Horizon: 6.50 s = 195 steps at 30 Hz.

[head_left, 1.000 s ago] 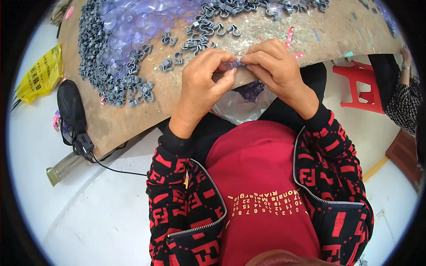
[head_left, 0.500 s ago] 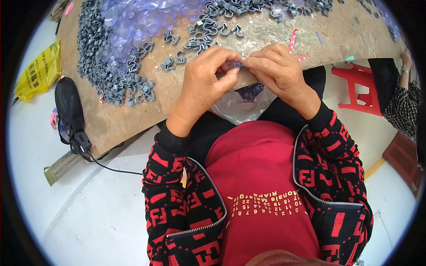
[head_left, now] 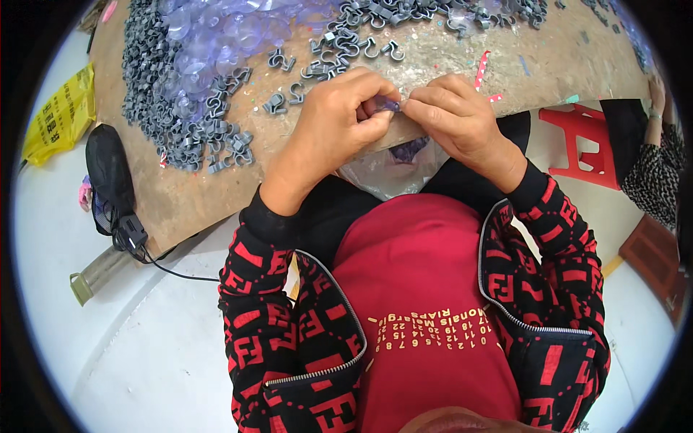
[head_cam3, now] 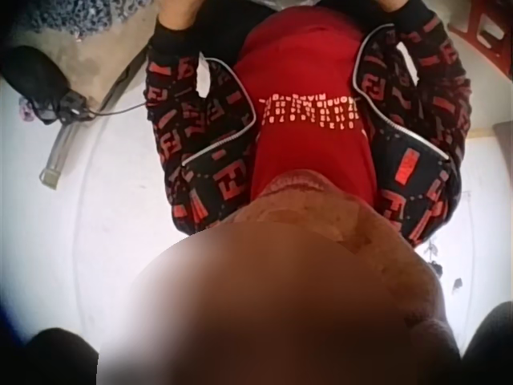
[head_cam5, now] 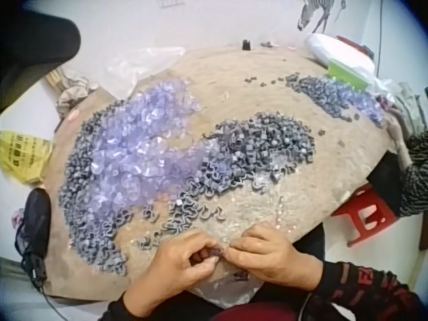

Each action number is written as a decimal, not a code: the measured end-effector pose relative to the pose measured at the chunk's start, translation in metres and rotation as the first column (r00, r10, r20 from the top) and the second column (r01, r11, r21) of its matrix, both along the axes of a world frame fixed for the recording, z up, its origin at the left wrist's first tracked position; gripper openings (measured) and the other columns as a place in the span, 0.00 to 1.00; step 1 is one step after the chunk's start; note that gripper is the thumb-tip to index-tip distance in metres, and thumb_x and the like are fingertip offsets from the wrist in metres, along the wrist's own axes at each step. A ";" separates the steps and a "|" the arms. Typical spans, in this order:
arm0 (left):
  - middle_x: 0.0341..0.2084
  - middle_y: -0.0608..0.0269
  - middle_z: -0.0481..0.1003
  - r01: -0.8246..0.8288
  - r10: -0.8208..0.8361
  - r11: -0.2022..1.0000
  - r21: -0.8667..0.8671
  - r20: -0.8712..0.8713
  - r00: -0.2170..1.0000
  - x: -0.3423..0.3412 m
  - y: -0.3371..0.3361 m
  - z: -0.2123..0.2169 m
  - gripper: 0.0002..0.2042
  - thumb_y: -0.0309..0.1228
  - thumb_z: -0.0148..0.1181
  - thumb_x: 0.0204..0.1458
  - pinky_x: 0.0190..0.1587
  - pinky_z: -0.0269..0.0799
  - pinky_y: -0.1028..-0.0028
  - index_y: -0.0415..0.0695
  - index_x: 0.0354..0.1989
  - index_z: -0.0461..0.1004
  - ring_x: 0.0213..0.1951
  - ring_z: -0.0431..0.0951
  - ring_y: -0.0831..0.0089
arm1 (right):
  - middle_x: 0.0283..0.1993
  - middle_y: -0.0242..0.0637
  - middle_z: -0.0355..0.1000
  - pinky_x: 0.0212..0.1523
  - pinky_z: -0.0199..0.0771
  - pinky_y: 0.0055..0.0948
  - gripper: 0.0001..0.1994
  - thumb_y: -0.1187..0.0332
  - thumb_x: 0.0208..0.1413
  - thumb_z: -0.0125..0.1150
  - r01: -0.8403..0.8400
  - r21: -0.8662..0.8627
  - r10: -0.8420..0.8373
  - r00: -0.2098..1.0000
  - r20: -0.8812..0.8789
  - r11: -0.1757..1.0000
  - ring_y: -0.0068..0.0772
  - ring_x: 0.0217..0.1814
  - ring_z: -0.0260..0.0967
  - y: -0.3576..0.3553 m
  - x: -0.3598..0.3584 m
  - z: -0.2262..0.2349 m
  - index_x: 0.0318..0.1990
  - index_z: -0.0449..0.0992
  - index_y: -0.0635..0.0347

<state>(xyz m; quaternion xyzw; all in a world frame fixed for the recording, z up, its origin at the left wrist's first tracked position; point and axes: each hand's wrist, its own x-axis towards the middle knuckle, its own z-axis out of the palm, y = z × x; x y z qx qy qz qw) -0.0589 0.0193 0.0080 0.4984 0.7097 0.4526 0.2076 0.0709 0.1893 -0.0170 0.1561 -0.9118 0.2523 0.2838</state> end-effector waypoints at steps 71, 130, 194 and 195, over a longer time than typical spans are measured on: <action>0.34 0.59 0.76 -0.405 0.326 0.834 0.375 0.258 0.909 0.080 -0.023 0.012 0.07 0.18 0.59 0.49 0.35 0.72 0.76 0.40 0.36 0.72 0.33 0.76 0.72 | 0.53 0.39 0.69 0.54 0.67 0.27 0.16 0.79 0.57 0.53 0.081 -0.684 0.144 0.953 0.265 0.725 0.30 0.53 0.69 -0.028 0.034 0.048 0.53 0.69 0.67; 0.25 0.59 0.72 -0.358 0.369 0.929 0.095 -0.139 0.919 0.036 -0.021 -0.005 0.06 0.22 0.62 0.44 0.26 0.69 0.70 0.40 0.31 0.76 0.23 0.74 0.64 | 0.25 0.30 0.73 0.30 0.66 0.19 0.11 0.74 0.50 0.61 0.157 -0.524 0.332 0.615 0.715 0.837 0.16 0.29 0.67 0.006 -0.046 0.029 0.42 0.72 0.62; 0.30 0.53 0.75 -0.181 0.174 0.983 -0.021 -0.191 0.966 0.098 -0.046 -0.014 0.08 0.19 0.56 0.48 0.33 0.73 0.67 0.38 0.38 0.74 0.31 0.78 0.58 | 0.33 0.24 0.69 0.35 0.63 0.17 0.06 0.71 0.58 0.57 0.435 -0.644 -0.211 0.893 0.397 0.630 0.13 0.33 0.62 0.067 -0.010 0.017 0.40 0.75 0.61; 0.32 0.52 0.75 -0.186 0.184 0.983 0.003 -0.170 0.968 0.097 -0.046 -0.010 0.09 0.19 0.56 0.48 0.34 0.73 0.67 0.39 0.39 0.75 0.32 0.77 0.56 | 0.34 0.24 0.68 0.34 0.63 0.17 0.06 0.71 0.57 0.57 0.466 -0.537 -0.261 0.872 0.414 0.704 0.13 0.32 0.61 0.068 -0.012 0.014 0.41 0.75 0.61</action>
